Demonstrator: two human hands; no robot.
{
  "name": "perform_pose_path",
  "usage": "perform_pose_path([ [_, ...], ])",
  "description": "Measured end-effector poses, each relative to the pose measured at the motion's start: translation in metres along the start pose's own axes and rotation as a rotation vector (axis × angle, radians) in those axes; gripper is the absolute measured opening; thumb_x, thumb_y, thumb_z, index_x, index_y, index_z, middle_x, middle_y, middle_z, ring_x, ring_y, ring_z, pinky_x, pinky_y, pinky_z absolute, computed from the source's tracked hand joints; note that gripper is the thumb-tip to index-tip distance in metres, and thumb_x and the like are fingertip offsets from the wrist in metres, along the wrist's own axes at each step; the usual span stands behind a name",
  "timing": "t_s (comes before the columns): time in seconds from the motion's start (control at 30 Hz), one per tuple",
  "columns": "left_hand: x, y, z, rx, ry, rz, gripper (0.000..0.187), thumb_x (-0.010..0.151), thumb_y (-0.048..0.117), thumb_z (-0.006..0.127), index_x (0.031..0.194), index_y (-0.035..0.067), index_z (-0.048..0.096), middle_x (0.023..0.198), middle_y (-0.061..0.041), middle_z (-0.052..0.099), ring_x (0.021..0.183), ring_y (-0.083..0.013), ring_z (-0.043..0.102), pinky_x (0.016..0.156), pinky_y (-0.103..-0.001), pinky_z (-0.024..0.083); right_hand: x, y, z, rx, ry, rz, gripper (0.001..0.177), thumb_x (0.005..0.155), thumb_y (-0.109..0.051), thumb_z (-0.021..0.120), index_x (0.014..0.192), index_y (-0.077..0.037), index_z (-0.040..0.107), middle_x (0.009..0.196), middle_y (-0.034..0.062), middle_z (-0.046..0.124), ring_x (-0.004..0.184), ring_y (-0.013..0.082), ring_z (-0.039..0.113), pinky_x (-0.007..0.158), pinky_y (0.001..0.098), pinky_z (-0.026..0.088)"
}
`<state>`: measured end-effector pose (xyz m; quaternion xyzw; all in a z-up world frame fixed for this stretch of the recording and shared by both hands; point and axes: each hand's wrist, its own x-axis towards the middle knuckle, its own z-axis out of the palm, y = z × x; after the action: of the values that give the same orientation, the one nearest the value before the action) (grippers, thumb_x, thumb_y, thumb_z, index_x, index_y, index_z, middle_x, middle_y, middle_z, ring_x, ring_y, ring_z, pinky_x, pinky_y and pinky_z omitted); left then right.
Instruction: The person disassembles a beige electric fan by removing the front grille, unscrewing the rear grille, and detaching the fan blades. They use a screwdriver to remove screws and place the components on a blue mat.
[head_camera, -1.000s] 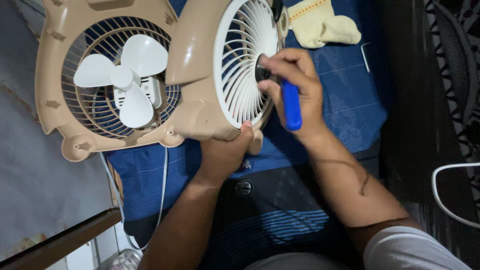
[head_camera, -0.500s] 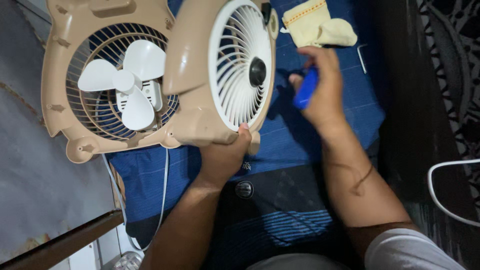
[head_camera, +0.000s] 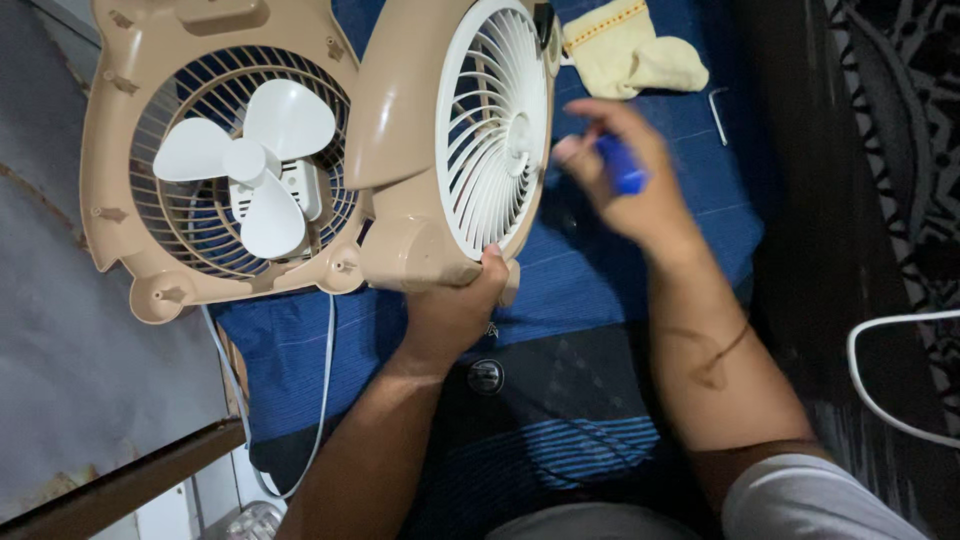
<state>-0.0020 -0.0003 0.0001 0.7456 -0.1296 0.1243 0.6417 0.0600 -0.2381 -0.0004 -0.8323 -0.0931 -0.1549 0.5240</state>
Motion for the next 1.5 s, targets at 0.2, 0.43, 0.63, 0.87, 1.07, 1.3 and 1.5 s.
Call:
perform_pose_path([
  [0.2, -0.002, -0.001, 0.001, 0.010, 0.059, 0.001, 0.025, 0.088, 0.004, 0.073, 0.111, -0.004, 0.067, 0.102, -0.012, 0.074, 0.090, -0.0214, 0.075, 0.082, -0.032, 0.060, 0.002, 0.000, 0.010, -0.338, -0.051, -0.090, 0.024, 0.091, -0.012, 0.083, 0.110, -0.004, 0.070, 0.106, 0.0144, 0.063, 0.097, 0.0301, 0.064, 0.084, 0.0387, 0.053],
  [0.43, 0.000, 0.008, -0.009, 0.202, -0.097, -0.081, 0.016, 0.093, 0.011, 0.074, 0.107, 0.002, 0.073, 0.100, -0.012, 0.072, 0.089, -0.0239, 0.073, 0.081, -0.035, 0.060, 0.003, -0.005, -0.007, -0.061, 0.044, -0.035, 0.016, 0.104, -0.013, 0.074, 0.114, -0.001, 0.069, 0.103, 0.0104, 0.069, 0.095, 0.0276, 0.068, 0.085, 0.0386, 0.053],
  [0.63, 0.015, 0.024, -0.002, 0.441, -0.189, 0.387, 0.052, 0.081, 0.018, 0.085, 0.130, 0.020, 0.070, 0.154, -0.025, 0.043, 0.136, -0.0431, 0.049, 0.111, -0.051, 0.047, -0.005, 0.012, 0.004, 0.771, -0.127, 0.068, 0.043, 0.103, -0.025, 0.068, 0.139, -0.003, 0.059, 0.129, 0.0061, 0.067, 0.117, 0.0197, 0.065, 0.102, 0.0349, 0.058],
  [0.87, 0.008, 0.026, 0.010, 0.857, -0.234, 0.439, 0.059, 0.084, 0.000, 0.074, 0.131, 0.035, 0.074, 0.159, -0.017, 0.045, 0.129, -0.0317, 0.049, 0.105, -0.047, 0.040, -0.002, 0.022, -0.009, 0.944, -0.225, 0.064, 0.043, 0.103, -0.033, 0.064, 0.133, -0.002, 0.061, 0.124, 0.0118, 0.068, 0.113, 0.0256, 0.067, 0.099, 0.0400, 0.059],
  [1.07, 0.007, 0.024, 0.009, 0.835, -0.256, 0.467, 0.045, 0.088, 0.023, 0.079, 0.130, 0.037, 0.072, 0.156, -0.014, 0.048, 0.128, -0.0307, 0.048, 0.100, -0.051, 0.038, -0.006, 0.005, -0.009, 1.213, -0.241, 0.316, 0.045, 0.104, -0.039, 0.062, 0.127, 0.000, 0.062, 0.120, 0.0167, 0.069, 0.110, 0.0307, 0.069, 0.096, 0.0444, 0.060],
  [1.3, 0.017, 0.023, -0.005, 0.158, -0.128, 0.411, 0.062, 0.098, 0.017, 0.076, 0.149, 0.017, 0.041, 0.153, -0.014, 0.047, 0.139, -0.0322, 0.049, 0.120, -0.048, 0.038, 0.008, -0.004, -0.015, 1.403, -0.212, 0.502, 0.051, 0.104, -0.046, 0.058, 0.121, 0.001, 0.064, 0.116, 0.0224, 0.070, 0.107, 0.0367, 0.071, 0.093, 0.0496, 0.061],
  [1.5, 0.013, 0.034, -0.025, 0.614, -0.206, 0.394, 0.077, 0.075, 0.008, 0.079, 0.144, 0.012, 0.044, 0.136, -0.015, 0.058, 0.128, -0.0273, 0.051, 0.106, -0.044, 0.043, 0.011, -0.008, -0.020, 1.397, -0.174, 0.642, 0.057, 0.101, -0.052, 0.058, 0.116, 0.003, 0.066, 0.111, 0.0263, 0.071, 0.102, 0.0407, 0.073, 0.089, 0.0519, 0.063],
])
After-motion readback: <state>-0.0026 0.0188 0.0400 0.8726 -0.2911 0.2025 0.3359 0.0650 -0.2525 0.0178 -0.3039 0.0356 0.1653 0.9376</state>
